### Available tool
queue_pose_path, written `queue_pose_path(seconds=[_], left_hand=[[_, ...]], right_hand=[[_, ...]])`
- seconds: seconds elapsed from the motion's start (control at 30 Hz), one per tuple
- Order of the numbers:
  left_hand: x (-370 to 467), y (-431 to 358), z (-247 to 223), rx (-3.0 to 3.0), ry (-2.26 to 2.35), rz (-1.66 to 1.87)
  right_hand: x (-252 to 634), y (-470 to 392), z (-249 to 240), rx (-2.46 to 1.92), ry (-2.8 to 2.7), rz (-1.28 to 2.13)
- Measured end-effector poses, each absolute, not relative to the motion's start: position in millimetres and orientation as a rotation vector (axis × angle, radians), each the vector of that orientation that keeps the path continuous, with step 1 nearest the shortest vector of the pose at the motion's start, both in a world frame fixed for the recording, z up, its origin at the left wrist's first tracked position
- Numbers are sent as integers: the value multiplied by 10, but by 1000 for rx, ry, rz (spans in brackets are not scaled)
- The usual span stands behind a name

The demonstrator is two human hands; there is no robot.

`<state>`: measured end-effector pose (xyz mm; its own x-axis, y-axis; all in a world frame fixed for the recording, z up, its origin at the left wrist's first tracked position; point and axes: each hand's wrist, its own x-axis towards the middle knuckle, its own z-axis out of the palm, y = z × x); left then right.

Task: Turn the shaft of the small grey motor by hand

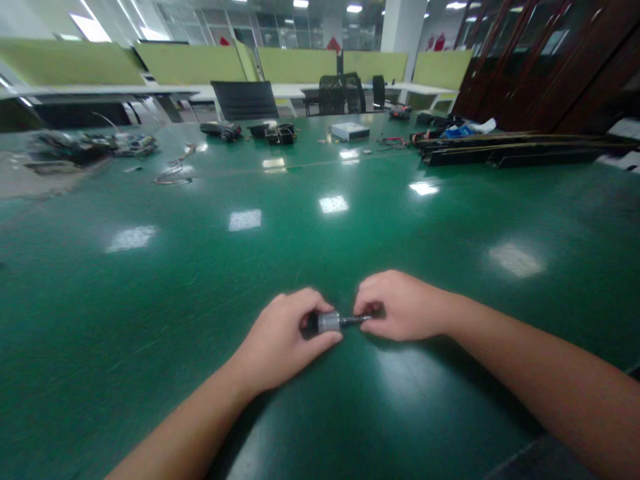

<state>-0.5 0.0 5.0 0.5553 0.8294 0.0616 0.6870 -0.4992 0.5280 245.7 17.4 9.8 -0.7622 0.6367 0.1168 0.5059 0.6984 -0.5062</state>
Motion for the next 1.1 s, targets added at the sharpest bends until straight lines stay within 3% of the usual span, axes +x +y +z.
queue_pose_path(seconds=[0.4, 0.87, 1.1], left_hand=[[-37, 14, 22, 2343, 1218, 432], [-22, 16, 18, 2342, 1235, 453], [-19, 13, -5, 2327, 1261, 448]], right_hand=[[2674, 268, 232, -1169, -2662, 841], [2517, 219, 138, -1113, -2529, 911], [2265, 111, 9, -1021, -2439, 741]])
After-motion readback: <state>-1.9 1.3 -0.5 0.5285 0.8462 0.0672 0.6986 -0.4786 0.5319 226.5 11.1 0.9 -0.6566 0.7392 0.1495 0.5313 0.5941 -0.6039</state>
